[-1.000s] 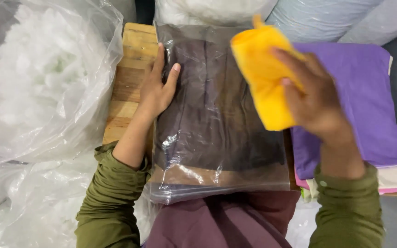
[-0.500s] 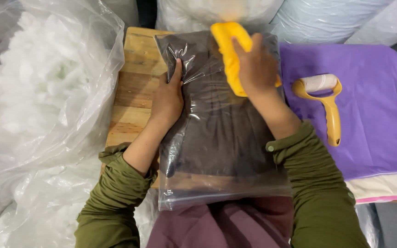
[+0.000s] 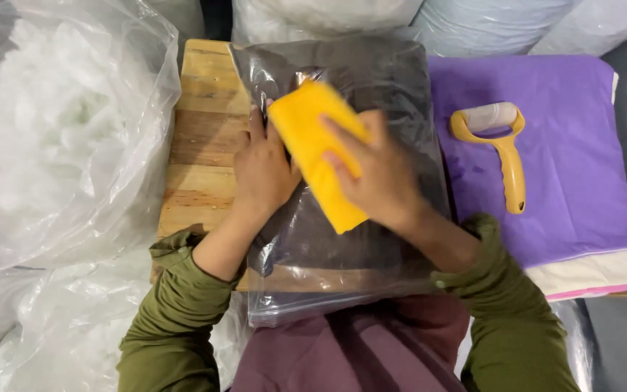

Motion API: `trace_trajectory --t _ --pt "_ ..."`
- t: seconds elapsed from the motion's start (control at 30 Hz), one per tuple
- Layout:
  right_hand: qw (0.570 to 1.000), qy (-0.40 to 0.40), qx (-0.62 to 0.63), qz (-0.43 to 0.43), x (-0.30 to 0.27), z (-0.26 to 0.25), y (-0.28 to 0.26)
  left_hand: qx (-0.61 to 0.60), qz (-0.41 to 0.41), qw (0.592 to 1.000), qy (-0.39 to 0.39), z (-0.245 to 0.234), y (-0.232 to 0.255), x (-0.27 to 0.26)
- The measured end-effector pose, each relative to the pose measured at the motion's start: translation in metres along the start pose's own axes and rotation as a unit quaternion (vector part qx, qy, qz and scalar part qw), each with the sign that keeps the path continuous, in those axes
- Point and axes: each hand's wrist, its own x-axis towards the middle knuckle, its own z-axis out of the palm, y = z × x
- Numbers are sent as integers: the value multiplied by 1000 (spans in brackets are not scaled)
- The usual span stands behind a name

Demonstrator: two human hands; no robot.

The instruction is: Stuffing a pillowcase with fiberfill, zipping it shut, cleaning it with a lint roller, and placing it in a plastic bag.

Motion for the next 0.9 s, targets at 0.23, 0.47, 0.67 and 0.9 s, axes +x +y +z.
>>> trace_trajectory --t 0.23,0.47,0.67,0.9 --pt "966 -64 -252 -2 -25 40 0 196 2 980 12 32 0 -5" --pt "950 -40 -284 121 -55 -33 68 168 65 980 81 40 -18 2" --pt "962 -14 -226 151 -73 -66 84 -109 102 989 -6 -9 -4 7" --pt "998 -29 -56 -6 -81 -10 -35 -63 239 966 -78 -17 8 -2"
